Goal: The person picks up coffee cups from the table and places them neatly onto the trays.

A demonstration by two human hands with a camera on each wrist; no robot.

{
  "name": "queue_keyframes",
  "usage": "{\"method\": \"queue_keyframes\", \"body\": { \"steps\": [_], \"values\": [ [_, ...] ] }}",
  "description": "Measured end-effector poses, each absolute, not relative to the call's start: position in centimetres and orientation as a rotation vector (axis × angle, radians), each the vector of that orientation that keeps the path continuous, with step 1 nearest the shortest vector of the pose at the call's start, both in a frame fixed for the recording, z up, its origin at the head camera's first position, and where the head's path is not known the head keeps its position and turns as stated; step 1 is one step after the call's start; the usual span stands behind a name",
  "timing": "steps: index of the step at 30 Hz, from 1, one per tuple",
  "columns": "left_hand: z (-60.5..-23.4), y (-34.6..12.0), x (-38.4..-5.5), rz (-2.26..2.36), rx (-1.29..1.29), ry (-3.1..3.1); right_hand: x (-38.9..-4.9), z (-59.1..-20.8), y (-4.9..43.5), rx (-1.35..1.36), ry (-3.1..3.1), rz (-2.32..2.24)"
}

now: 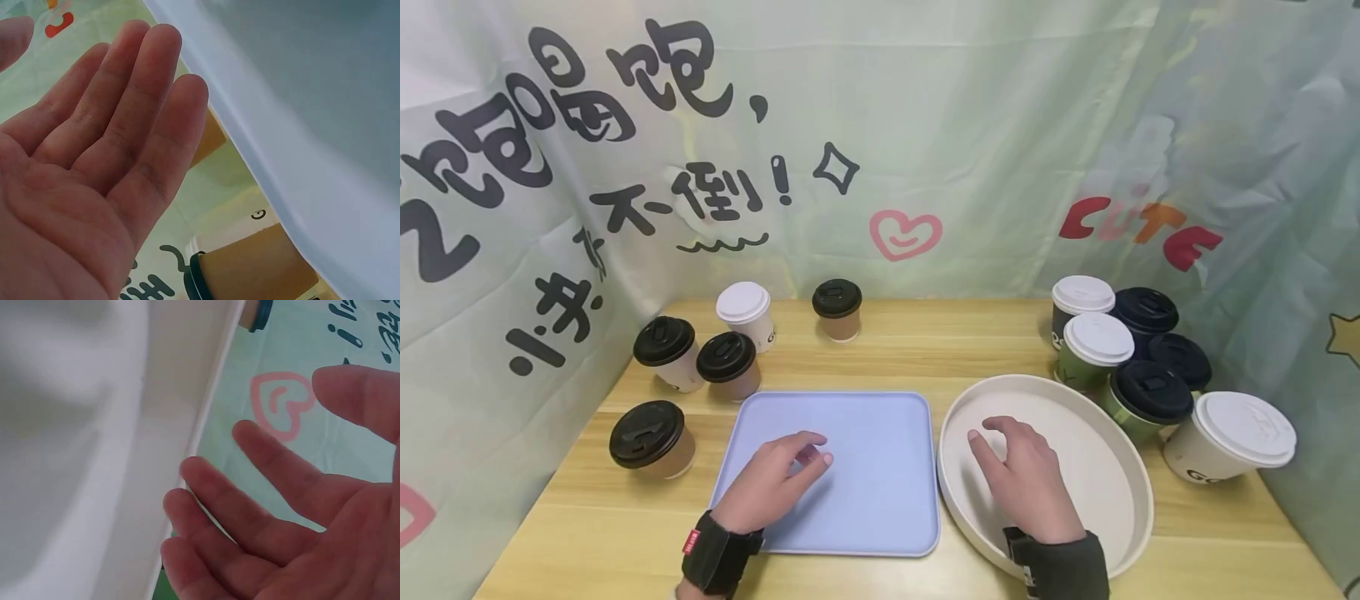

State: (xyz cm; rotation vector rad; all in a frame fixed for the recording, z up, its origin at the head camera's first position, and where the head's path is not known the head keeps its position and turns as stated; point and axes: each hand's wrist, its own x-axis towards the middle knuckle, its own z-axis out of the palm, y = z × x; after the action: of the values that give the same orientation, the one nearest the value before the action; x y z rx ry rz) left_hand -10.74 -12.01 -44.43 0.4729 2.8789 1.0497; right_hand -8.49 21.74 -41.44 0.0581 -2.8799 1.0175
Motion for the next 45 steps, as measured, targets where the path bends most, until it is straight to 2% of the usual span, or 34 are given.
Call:
{"method": "queue_keyframes", "body": {
  "steps": [12, 19, 23, 28, 35, 45],
  "values": [
    [-43.6, -13.3, -10.1, 1.122, 0.377, 2.871, -6.4, -40.1, 20.2, 0.245, -2.631, 0.916],
    [-41.8, -17.1, -9.5, 1.204, 0.265, 3.052, -5.0, -40.2, 16.3, 0.52, -2.53, 0.99],
    [-41.0, -19.9, -9.2, 1.274, 0.243, 3.283, -4.7, -41.3, 13.7, 0.707, -2.728, 1.046],
    [-40.4, -22.2, -8.5, 1.497, 0.095, 3.381, -5.0, -43.2, 11.6, 0.818, -3.014, 1.058],
    [-40.3, -23.4, -8.3, 1.783, -0.026, 3.478, -5.7, -45.2, 11.3, 0.815, -3.021, 1.061],
    [-40.4, -24.7, -8.6, 1.821, -0.545, 3.414, -6.8, -45.9, 11.0, 0.723, -3.131, 1.11]
  ]
}}
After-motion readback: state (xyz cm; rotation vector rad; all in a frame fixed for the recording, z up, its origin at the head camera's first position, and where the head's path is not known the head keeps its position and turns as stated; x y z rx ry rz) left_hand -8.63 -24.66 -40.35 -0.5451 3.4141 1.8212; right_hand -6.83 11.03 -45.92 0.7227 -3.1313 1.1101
